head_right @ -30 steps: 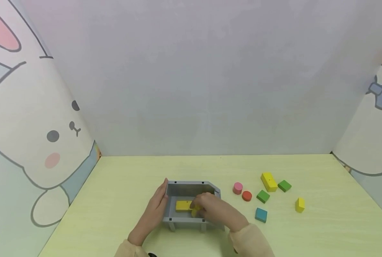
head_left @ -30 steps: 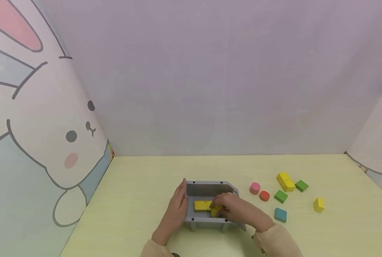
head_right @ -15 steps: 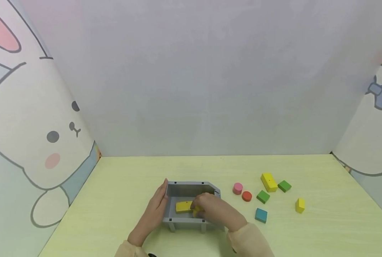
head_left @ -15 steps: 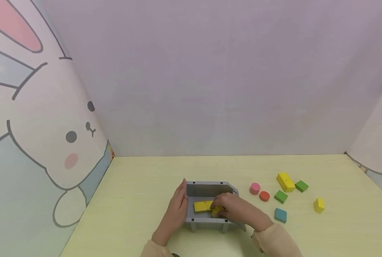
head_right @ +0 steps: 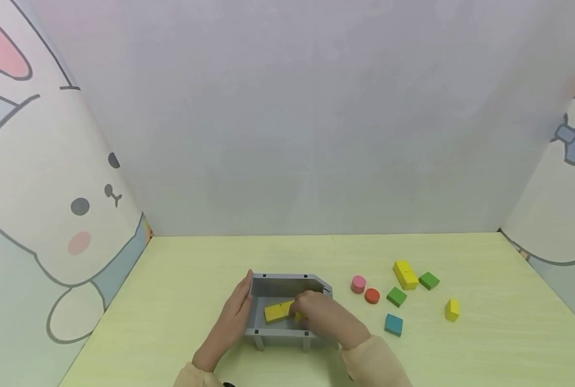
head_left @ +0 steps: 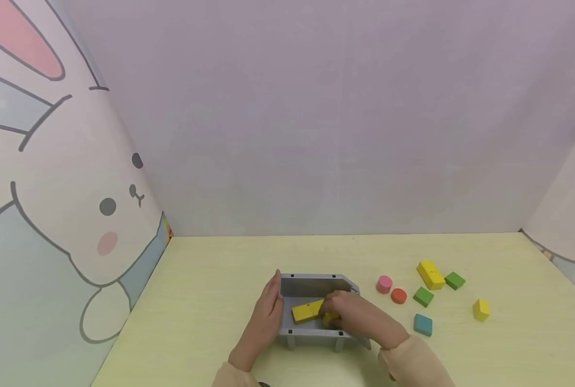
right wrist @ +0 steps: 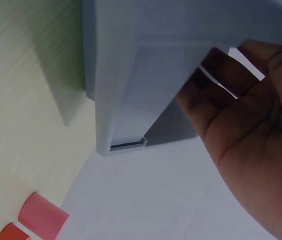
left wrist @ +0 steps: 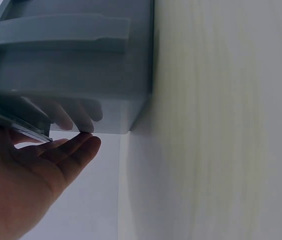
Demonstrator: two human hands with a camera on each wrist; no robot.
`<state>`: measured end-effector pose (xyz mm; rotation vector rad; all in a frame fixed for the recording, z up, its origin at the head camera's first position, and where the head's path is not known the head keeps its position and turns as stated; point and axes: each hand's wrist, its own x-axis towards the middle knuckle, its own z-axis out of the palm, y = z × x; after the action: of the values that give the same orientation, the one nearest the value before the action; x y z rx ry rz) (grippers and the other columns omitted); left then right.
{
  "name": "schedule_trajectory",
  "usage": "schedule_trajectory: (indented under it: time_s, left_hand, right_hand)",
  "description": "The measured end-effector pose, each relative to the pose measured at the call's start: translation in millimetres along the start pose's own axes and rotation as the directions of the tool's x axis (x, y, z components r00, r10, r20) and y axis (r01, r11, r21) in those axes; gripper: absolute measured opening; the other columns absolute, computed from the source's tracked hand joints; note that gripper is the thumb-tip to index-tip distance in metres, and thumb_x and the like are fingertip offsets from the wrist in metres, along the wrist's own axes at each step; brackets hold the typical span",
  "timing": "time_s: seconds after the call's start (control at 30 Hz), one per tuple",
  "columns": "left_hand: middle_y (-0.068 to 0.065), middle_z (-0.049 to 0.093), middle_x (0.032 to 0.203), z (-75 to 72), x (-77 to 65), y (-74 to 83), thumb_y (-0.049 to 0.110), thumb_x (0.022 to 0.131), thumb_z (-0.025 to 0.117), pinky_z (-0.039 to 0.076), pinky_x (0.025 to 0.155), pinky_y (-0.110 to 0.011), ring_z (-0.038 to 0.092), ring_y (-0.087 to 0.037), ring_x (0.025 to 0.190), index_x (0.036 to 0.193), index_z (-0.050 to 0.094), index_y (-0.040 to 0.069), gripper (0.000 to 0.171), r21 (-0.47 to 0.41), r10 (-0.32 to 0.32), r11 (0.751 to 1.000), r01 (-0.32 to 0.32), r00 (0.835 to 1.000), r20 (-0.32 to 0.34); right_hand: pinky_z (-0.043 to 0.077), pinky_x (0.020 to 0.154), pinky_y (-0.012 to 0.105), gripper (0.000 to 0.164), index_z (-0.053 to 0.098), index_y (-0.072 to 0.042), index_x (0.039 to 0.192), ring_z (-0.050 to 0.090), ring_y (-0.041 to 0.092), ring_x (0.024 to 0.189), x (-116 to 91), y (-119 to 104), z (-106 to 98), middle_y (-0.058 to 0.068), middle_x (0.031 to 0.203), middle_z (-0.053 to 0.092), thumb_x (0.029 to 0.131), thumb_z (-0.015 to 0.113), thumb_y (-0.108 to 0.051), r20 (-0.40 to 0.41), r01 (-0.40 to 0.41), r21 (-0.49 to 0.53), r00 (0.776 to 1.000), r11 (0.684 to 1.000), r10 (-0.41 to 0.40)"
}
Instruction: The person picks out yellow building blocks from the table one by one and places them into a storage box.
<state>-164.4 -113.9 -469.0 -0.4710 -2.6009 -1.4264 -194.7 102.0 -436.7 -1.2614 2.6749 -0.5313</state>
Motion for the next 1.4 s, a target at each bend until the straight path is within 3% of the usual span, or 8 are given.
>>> schedule_trajectory:
  time_s: [0.73,1.13,1.4]
  left_hand:
    - [-0.023,0.021,0.149,0.7,-0.9,-1.1,0.005,0.098,0.03,0.026,0.108,-0.054,0.02,-0.034,0.134,0.144,0.014,0.0,0.049,0.016,0.002,1.0,-0.002,1.0,-0.003]
    - [-0.024,0.022,0.148,1.0,-0.2,-2.6,0.005,0.098,0.03,0.025,0.108,-0.054,0.02,-0.033,0.134,0.144,0.014,0.001,0.05,0.01,0.004,1.0,-0.004,1.0,-0.009]
    - [-0.023,0.022,0.148,0.7,0.4,-1.2,0.005,0.098,0.031,0.026,0.108,-0.054,0.02,-0.032,0.134,0.144,0.015,0.001,0.049,0.011,0.008,1.0,-0.008,1.0,-0.015]
  right_hand:
    - [0.057,0.072,0.032,0.019,0.07,-0.008,0.095,0.058,0.013,0.082,-6,2,0,0.001,0.091,0.068,0.076,0.069,-0.009,-0.06,-0.019,0.022,0.998,1.0,0.02]
    - [0.057,0.07,0.032,0.018,0.069,-0.006,0.095,0.059,0.015,0.082,-12,5,-3,0.004,0.09,0.068,0.077,0.069,-0.011,-0.175,0.053,-0.023,0.983,0.998,-0.056]
    - [0.058,0.071,0.034,0.02,0.068,-0.006,0.095,0.059,0.015,0.082,-19,10,-7,0.004,0.089,0.068,0.075,0.07,-0.009,-0.231,0.039,-0.051,0.972,0.998,-0.05]
